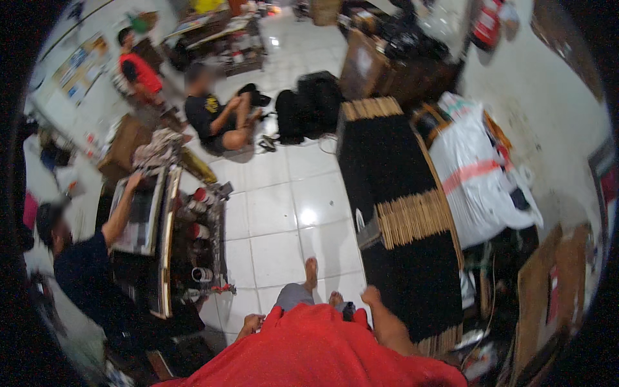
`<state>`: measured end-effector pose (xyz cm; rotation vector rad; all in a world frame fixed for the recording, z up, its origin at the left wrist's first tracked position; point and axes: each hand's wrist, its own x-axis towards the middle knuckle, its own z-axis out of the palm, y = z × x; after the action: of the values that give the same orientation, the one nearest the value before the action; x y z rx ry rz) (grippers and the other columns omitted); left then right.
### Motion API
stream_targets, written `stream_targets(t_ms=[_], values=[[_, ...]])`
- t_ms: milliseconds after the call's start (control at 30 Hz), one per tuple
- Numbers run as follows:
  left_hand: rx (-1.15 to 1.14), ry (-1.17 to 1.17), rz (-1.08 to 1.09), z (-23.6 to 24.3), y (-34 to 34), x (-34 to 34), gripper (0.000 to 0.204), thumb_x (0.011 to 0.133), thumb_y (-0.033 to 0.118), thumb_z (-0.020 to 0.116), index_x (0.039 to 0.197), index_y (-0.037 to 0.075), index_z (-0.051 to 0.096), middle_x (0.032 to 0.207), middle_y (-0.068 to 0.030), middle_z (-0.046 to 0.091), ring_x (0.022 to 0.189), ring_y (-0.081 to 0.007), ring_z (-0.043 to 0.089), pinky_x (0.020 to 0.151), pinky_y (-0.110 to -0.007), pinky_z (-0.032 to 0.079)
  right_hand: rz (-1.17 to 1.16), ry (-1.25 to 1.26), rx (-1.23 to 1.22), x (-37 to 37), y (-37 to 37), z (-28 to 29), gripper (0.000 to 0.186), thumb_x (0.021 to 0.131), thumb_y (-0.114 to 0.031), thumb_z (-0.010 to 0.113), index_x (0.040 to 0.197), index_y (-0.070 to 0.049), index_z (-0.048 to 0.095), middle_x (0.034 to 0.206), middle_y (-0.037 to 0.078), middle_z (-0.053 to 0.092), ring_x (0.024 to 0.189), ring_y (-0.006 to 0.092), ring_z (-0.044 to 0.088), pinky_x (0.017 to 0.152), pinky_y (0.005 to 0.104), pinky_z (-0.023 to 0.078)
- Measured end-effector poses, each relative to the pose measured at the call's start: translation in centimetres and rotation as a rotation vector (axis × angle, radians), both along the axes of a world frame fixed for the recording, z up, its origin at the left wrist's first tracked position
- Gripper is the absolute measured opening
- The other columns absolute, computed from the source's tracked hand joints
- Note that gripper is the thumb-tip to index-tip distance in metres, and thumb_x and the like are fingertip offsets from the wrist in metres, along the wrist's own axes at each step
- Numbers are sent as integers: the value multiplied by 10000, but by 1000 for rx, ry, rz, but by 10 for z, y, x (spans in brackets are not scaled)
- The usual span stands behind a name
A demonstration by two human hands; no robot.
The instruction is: The person repeatedly lifts a screen printing frame, removes a black printed sheet, and places it onto a stack. The person handles the frame and printed sheets by hand in a repetitive cycle.
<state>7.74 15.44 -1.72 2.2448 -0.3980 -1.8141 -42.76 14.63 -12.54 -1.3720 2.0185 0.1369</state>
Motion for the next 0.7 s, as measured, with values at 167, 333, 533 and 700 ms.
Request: stream_targets(t_ms=[167,333,533,700], values=[[37,-114,68,-14,96,19,180,761,199,700,758,37,622,645,-59,616,522,-148,558,446,-285,402,156,0,420,-25,80,12,362,724,-277,563,893,26,668,1005,247,616,979,342,600,836,394,485],[114,-209,207,-15,137,42,192,767,205,697,766,28,620,710,-71,639,556,-159,580,465,-301,416,419,-9,393,19,54,27,334,710,-320,601,846,-27,689,860,179,663,842,301,647,727,359,519],[2,-188,382,-7,133,101,163,774,190,683,806,45,616,707,-70,634,578,-172,586,514,-312,438,-260,-381,173,101,-22,33,161,706,-99,655,835,-5,675,717,102,660,609,173,644,526,303,517],[-195,-189,716,-12,122,222,112,791,184,639,792,78,600,615,-38,552,459,-141,496,389,-262,374,-410,-494,30,169,-66,79,198,754,-81,642,929,9,627,763,95,642,636,189,642,500,291,501]])
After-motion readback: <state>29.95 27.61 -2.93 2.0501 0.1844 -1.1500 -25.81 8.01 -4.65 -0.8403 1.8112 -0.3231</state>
